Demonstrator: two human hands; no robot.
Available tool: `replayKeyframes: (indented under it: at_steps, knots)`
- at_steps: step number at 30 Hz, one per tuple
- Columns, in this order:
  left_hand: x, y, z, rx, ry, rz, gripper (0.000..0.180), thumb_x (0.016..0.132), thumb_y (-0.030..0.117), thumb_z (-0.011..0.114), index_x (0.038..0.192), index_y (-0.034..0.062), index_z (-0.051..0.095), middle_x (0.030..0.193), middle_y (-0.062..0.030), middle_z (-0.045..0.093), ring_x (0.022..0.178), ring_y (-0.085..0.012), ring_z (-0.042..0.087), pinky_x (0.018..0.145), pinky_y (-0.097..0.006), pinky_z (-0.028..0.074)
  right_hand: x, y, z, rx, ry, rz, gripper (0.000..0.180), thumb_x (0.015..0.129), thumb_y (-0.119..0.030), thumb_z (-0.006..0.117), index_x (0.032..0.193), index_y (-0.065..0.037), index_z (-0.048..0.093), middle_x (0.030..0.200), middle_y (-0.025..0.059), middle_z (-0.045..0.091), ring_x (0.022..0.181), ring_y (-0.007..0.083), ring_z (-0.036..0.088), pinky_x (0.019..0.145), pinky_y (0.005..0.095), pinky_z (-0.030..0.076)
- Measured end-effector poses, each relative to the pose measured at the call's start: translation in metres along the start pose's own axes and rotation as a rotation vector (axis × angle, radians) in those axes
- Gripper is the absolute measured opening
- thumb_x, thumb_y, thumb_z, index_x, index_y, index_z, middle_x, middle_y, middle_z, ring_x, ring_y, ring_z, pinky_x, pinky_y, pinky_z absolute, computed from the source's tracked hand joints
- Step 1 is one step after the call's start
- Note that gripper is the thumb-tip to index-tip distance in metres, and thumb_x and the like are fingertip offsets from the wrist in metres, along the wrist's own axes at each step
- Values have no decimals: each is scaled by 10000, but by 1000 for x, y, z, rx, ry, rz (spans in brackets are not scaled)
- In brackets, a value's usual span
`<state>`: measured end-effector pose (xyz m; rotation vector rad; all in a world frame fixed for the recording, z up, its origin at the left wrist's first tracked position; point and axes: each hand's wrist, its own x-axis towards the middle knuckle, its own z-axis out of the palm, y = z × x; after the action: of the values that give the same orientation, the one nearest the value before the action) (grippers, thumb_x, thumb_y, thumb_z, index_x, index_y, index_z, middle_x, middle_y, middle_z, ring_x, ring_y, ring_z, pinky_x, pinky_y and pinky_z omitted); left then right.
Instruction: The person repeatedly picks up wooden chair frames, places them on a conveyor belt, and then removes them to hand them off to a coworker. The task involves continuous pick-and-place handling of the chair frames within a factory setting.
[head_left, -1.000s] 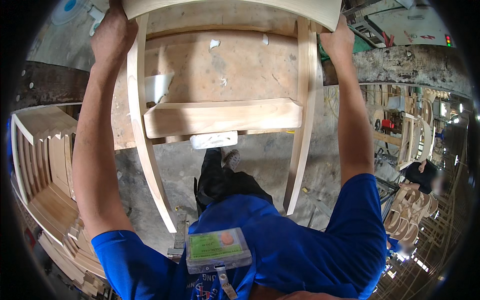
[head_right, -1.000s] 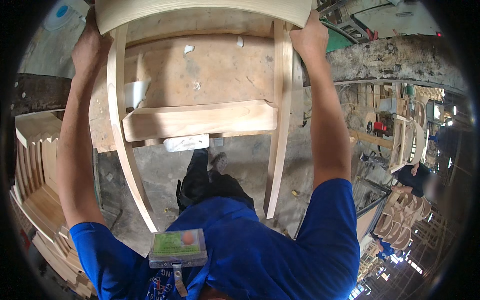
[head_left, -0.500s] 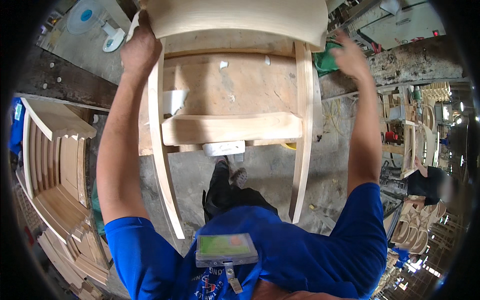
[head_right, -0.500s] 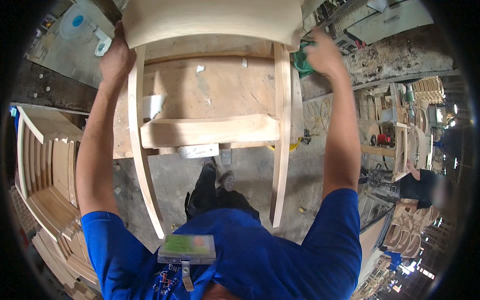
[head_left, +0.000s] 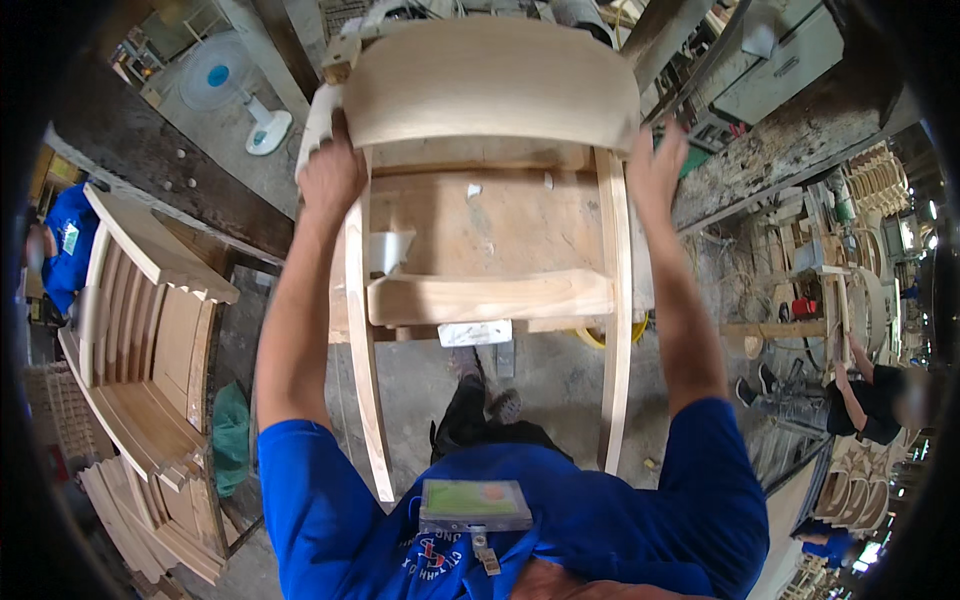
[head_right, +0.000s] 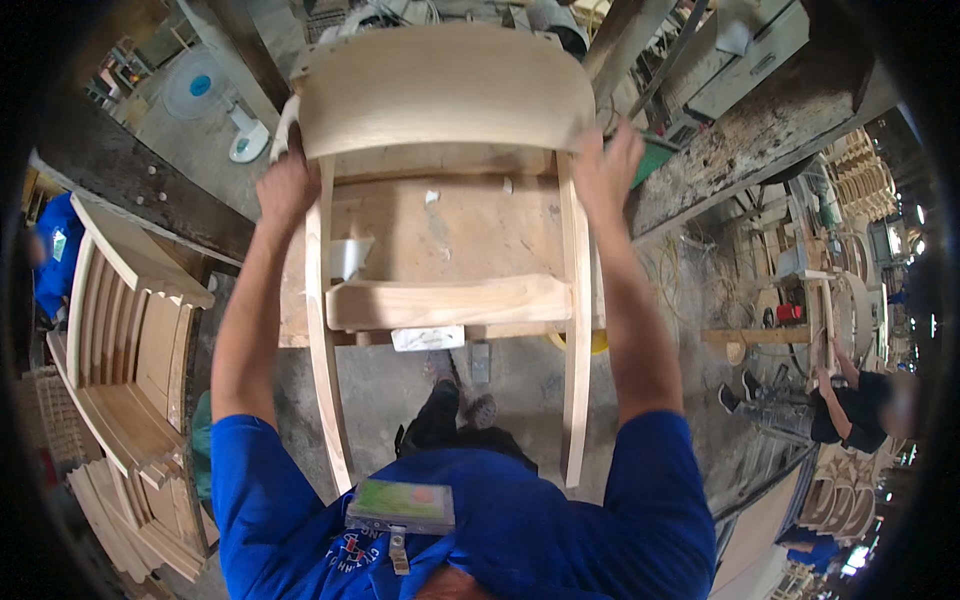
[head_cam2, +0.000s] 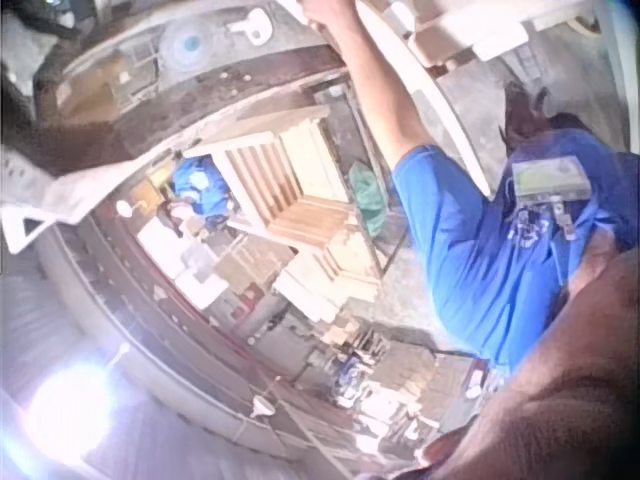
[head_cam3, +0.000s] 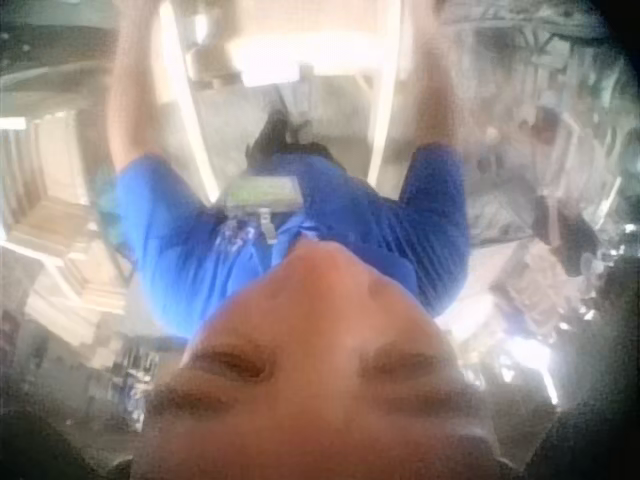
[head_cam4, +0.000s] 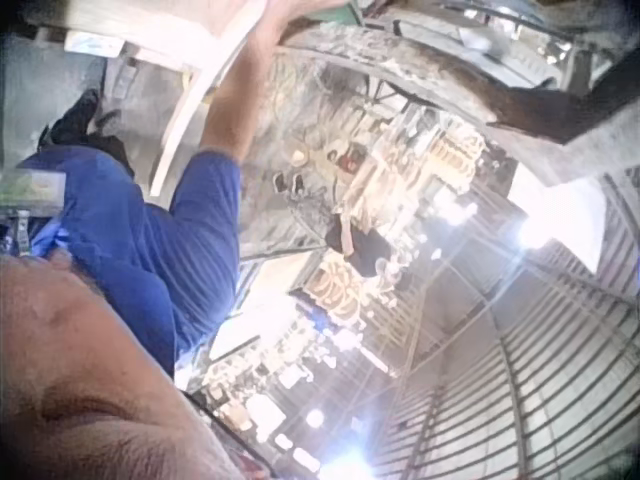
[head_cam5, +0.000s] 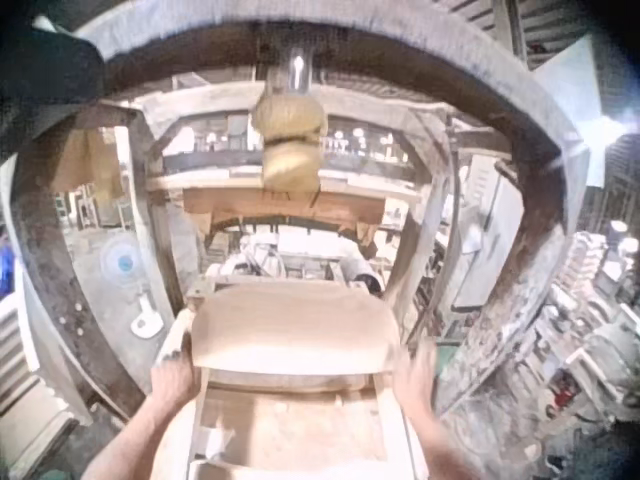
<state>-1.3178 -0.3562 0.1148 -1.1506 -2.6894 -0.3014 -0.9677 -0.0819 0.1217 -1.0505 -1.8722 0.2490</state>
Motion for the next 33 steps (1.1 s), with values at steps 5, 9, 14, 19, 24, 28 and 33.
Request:
replayKeyframes:
  at_steps: [5,9,14,19,24,28,33]
  knots:
    - [-209,-74,31,-343,232,-36,586,966,338,689,1452,39,556,1060,-258,708,960,-410,699,836,-477,544,-240,77,-138,15,-601,254,477,1069,-206,473,1476,43,458,1379,283,557,1296,414,538,1112,477,399]
    - [-415,-78,-3,-843,-395,-786,538,1030,496,576,960,-21,706,814,-142,721,789,-277,701,712,-400,523,-404,57,-258,152,-699,867,474,1059,-425,486,1126,28,610,884,225,680,852,370,718,770,458,551]
    - [-485,-28,-21,-1435,-543,-1214,818,976,773,431,1048,-8,663,712,-139,643,605,-237,648,552,-367,520,-393,61,-261,79,-607,858,536,1083,-472,439,996,23,624,710,194,652,614,284,705,606,421,547]
    - [-427,-8,-26,-1207,-508,-970,821,973,760,463,1145,-30,608,707,-136,614,548,-218,611,494,-359,512,-293,65,-233,83,-600,587,534,1071,-464,475,1026,38,651,780,222,682,645,315,714,619,436,543]
    - [-358,-8,-36,-1266,-492,-917,778,993,709,482,1207,-33,570,781,-153,626,569,-220,613,499,-368,523,-226,58,-199,88,-666,598,518,1060,-451,486,1101,36,659,938,266,713,888,409,720,788,477,544]
    - [-324,-29,-43,-1268,-514,-880,723,1005,658,508,1217,-31,559,797,-152,627,581,-229,617,507,-377,530,-214,46,-182,17,-701,478,575,1066,-482,420,1177,33,650,1076,332,691,1036,515,658,920,547,497]
    - [-298,-69,-39,-1295,-530,-876,699,992,656,551,1190,-14,575,789,-135,624,581,-213,611,500,-374,510,-229,23,-159,-58,-779,475,564,1078,-475,382,1209,13,632,1115,360,666,1106,535,618,965,568,468]
